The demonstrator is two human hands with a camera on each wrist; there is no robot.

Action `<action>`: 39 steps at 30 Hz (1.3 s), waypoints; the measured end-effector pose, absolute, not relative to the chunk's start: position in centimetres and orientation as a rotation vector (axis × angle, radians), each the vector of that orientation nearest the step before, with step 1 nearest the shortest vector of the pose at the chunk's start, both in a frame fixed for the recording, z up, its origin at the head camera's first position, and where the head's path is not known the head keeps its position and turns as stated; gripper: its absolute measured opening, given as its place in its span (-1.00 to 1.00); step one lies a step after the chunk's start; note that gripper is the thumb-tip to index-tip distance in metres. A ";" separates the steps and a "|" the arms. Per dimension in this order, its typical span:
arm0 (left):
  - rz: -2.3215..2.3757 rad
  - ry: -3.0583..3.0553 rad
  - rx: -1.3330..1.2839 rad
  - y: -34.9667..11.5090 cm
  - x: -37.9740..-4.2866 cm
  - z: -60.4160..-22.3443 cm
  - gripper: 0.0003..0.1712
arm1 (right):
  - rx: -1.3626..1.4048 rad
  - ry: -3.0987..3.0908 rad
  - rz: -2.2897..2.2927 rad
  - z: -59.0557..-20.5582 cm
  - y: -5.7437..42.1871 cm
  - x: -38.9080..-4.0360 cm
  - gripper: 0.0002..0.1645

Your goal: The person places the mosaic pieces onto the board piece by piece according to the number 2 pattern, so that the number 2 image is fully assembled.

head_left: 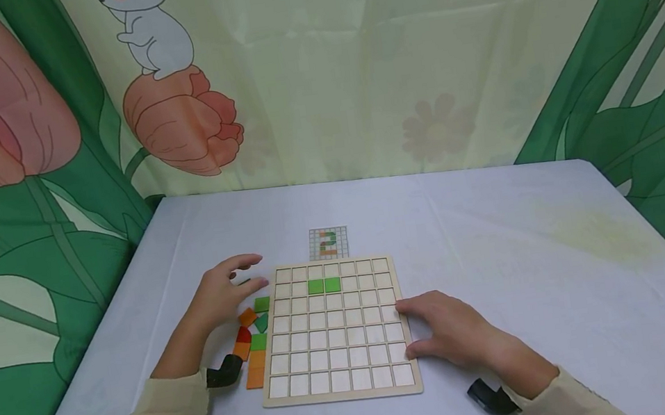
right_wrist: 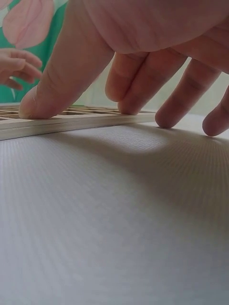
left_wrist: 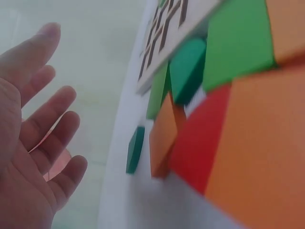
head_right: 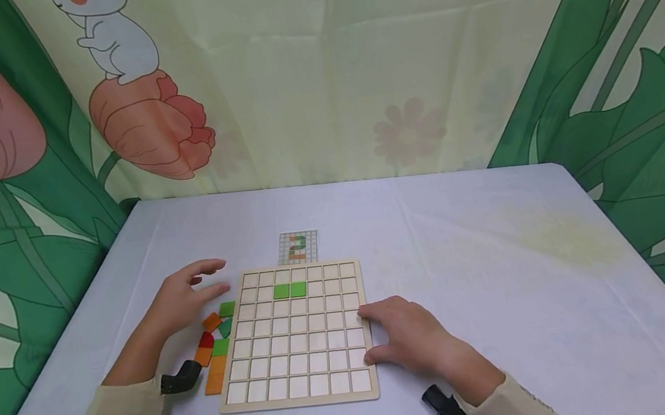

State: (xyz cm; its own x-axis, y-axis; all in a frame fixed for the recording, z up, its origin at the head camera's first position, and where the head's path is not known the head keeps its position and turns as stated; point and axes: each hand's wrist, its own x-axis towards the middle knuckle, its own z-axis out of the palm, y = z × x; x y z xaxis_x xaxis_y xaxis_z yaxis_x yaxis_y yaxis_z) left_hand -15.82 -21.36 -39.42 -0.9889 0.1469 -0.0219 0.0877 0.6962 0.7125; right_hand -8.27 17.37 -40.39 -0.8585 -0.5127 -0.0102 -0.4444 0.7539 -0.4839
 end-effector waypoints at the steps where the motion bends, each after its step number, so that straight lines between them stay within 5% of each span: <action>1: 1.182 2.823 0.190 -21.6 -15.7 -39.4 -0.42 | -0.768 2.807 -0.720 -40.4 17.4 -8.3 -0.21; 39: 1.022 2.808 0.055 -23.9 -15.4 -41.4 -0.43 | -0.788 2.827 -0.695 -40.5 17.3 -8.3 -0.23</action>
State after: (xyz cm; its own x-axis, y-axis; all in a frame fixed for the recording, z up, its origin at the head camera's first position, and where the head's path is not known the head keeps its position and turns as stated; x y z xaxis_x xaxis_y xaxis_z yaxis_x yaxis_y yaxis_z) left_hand -15.37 -23.85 -41.35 -0.9877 0.0863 -0.1305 -0.0177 0.7670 0.6414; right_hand -8.30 17.27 -40.47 -0.8561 -0.5168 0.0026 -0.4591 0.7582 -0.4630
